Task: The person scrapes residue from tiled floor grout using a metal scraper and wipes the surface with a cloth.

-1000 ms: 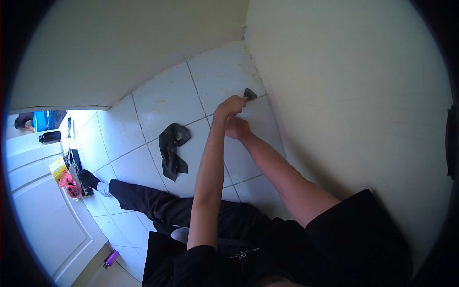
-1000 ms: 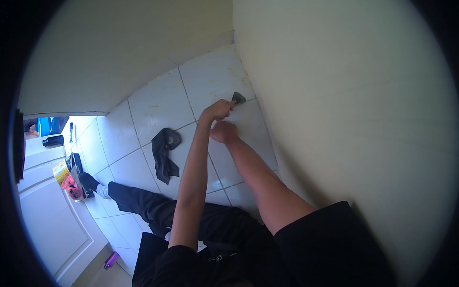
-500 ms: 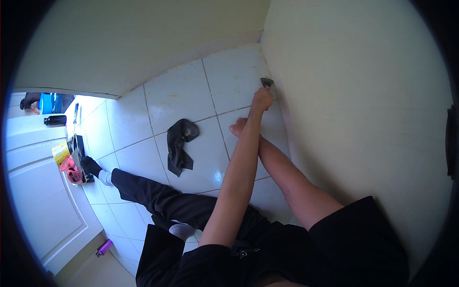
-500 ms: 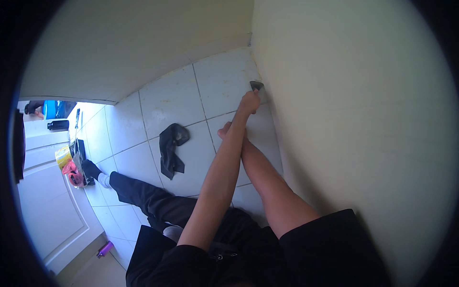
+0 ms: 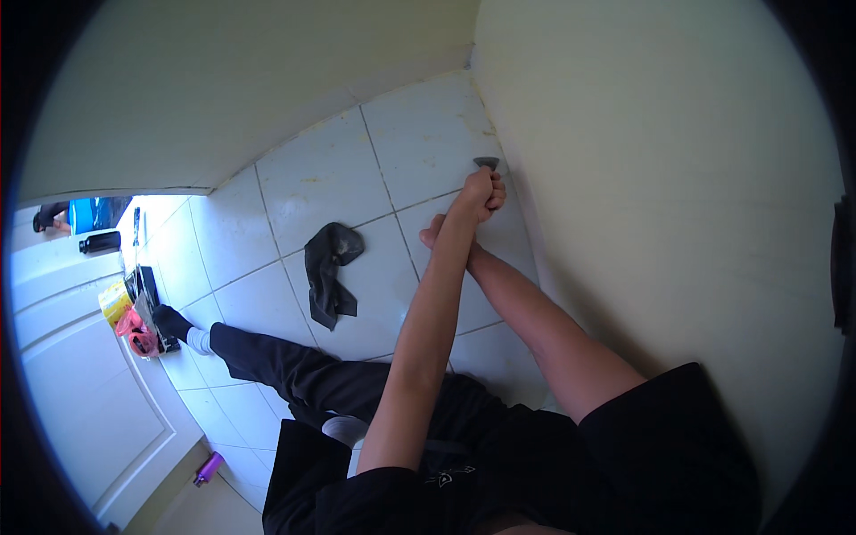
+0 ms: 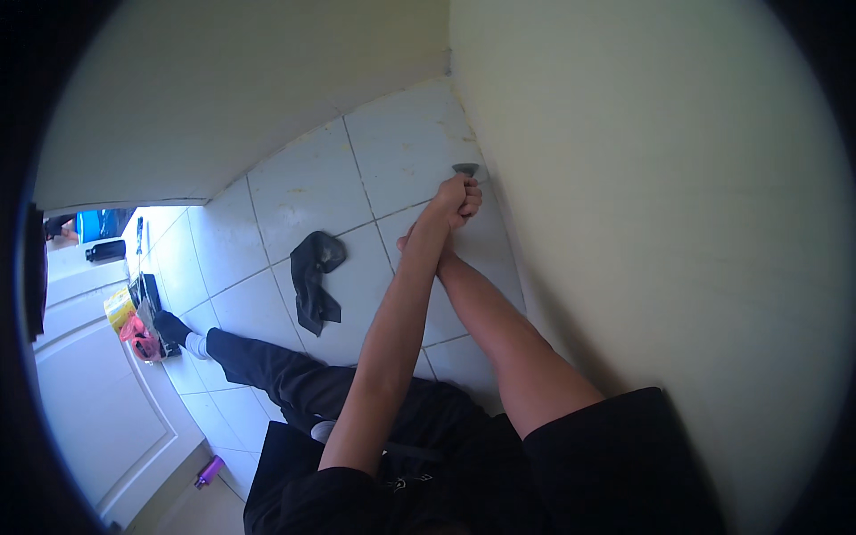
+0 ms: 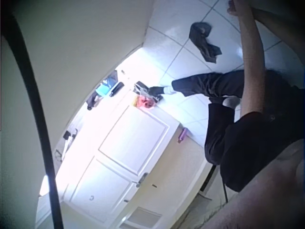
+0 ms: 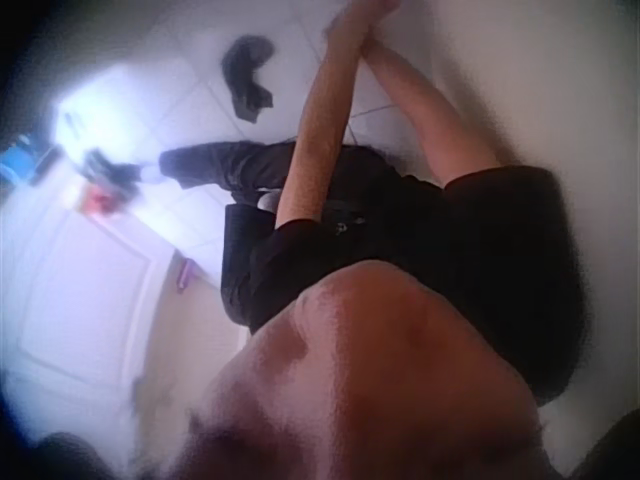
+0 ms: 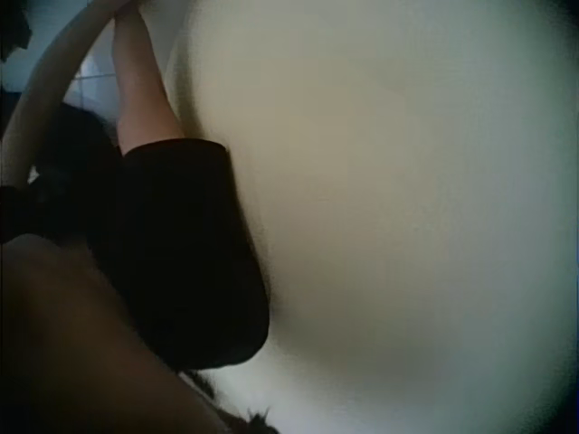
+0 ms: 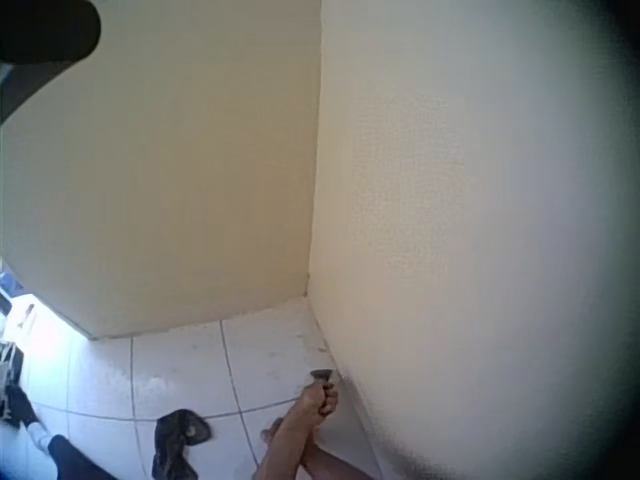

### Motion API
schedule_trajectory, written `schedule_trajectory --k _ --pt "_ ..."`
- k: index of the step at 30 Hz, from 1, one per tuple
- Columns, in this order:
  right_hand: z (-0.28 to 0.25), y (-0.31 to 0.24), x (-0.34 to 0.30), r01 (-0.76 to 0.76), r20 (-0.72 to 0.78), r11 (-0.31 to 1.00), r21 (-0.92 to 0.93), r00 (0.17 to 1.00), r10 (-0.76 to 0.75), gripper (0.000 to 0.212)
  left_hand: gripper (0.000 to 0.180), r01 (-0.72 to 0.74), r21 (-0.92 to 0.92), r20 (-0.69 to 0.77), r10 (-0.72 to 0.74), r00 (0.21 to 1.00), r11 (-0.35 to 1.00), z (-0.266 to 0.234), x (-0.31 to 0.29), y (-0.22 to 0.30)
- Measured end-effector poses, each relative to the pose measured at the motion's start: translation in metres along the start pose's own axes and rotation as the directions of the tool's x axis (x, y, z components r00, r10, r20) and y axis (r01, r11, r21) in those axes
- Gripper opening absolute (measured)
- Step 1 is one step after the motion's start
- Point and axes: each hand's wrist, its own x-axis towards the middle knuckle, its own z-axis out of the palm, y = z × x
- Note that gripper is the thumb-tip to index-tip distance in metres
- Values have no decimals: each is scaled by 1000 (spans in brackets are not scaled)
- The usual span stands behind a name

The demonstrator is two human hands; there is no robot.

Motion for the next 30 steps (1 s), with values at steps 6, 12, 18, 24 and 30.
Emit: schedule_trajectory --k 6,12,18,24,30 --pt "-5 -16 8 -196 67 980 24 979 194 33 23 -184 118 -37 190 981 976 27 36 21" --pt "7 6 10 -156 109 963 -222 977 183 25 24 -131 259 -16 140 990 957 7 22 1" --pt "-7 -2 11 -156 106 969 -192 978 179 34 19 -2 421 -67 33 997 907 1 -10 -25" --pt "2 -5 8 -185 77 968 -171 977 201 27 23 11 440 -57 16 998 898 -6 -5 -17" --pt "-2 -1 16 -170 72 968 -185 980 186 35 32 -124 514 -16 154 988 849 -7 15 -15"
